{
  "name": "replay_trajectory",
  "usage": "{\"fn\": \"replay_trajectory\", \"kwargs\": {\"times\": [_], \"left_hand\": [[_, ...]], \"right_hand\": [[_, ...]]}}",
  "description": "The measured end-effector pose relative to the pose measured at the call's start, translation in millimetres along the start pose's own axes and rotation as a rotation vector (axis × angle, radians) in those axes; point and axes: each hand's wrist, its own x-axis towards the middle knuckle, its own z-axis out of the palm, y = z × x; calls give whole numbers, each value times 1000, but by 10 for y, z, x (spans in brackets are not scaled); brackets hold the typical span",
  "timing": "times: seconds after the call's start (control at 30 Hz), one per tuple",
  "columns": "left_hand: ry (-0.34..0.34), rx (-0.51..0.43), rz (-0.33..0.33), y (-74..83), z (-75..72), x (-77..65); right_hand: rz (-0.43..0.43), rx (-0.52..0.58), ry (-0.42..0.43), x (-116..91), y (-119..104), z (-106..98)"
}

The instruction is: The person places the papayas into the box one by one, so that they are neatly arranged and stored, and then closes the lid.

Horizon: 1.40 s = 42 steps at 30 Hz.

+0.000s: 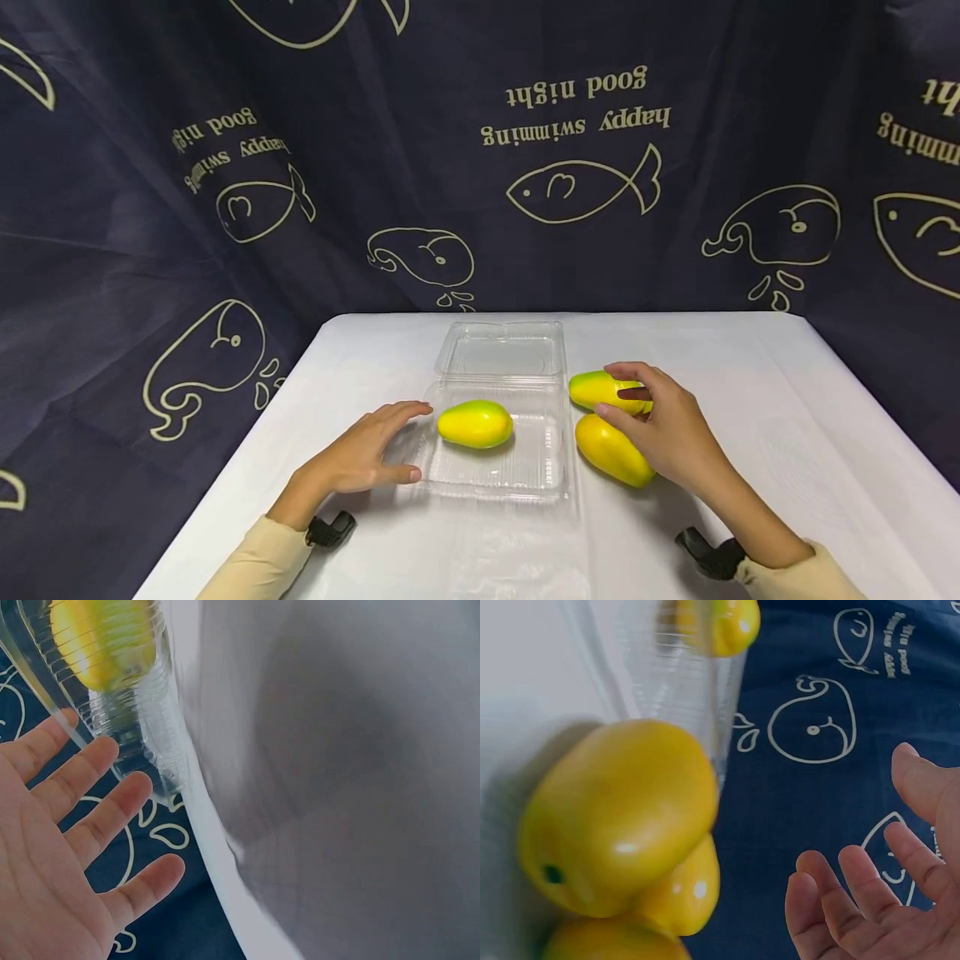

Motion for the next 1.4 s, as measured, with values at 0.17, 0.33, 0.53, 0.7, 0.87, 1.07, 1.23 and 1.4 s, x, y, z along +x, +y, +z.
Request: {"fn": "replay_trajectory", "kwargs": {"times": [0.17, 0.33, 0.53, 0.7, 0.87, 1.07, 1.23, 1.4], "left_hand": [[3, 3, 4, 0, 4, 4], [1, 3, 8, 1, 7, 10], [3, 3, 8, -18, 29, 16], [3, 9, 10, -32, 47, 18], [2, 11, 12, -22, 37, 21], [1, 9, 6, -24, 45, 24], [1, 6, 7, -22, 50, 23], [2, 11, 0, -22, 43, 21]], "right_hand": [[-24, -13, 35, -118, 90, 83], [-63, -26, 71, -197, 151, 149], [-118, -50, 97, -273, 218, 255], [-147, -79, 113, -317, 263, 345], [-142, -102, 95, -331, 279, 397], [-156, -100, 101, -306, 342, 468], [-134, -89, 67, -289, 368, 519], [-127, -83, 37, -260, 345, 569]]}}
